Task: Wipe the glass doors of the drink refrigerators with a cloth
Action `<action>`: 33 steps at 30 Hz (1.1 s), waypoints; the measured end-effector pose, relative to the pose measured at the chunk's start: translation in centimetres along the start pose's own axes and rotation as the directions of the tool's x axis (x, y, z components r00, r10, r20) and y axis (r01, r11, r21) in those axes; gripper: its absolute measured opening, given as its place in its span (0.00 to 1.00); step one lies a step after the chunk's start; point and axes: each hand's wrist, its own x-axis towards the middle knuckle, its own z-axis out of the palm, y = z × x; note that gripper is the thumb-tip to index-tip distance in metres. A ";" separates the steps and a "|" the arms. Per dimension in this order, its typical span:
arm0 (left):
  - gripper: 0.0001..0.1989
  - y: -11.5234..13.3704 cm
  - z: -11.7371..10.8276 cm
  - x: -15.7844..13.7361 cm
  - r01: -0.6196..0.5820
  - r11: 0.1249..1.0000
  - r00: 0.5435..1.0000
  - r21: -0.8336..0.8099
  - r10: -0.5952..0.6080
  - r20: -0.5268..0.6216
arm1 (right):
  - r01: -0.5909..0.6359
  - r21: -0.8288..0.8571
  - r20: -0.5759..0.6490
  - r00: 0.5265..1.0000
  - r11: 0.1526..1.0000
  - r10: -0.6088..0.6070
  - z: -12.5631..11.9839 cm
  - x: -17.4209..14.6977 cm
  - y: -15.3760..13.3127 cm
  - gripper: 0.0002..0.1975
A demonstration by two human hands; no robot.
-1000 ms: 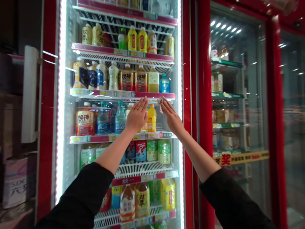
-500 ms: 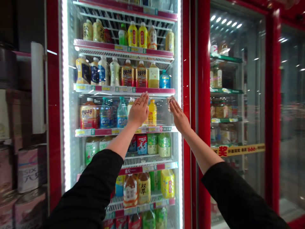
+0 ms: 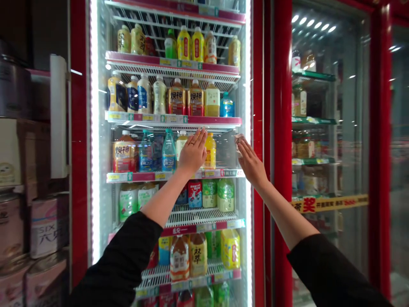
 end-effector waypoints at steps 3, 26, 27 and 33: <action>0.41 0.3 0.2 -0.3 0.007 1.000 1.000 -0.020 -0.007 -0.023 | -0.151 0.006 -0.070 0.986 0.988 0.151 -0.3 1.2 0.8 0.37; 0.42 0.3 0.9 -0.8 0.014 1.000 1.000 0.000 -0.014 -0.016 | -0.020 0.093 -0.300 0.953 0.996 0.047 2.3 5.4 -2.4 0.17; 0.42 0.1 1.0 -0.8 0.007 1.000 1.000 0.000 -0.007 -0.024 | -0.012 0.081 -0.293 0.956 0.997 0.035 1.9 5.0 -2.1 0.17; 0.44 -0.3 1.4 -1.0 -0.048 0.999 0.997 -0.021 0.047 -0.068 | -0.105 0.034 -0.295 0.949 0.994 0.111 0.8 7.8 -1.6 0.23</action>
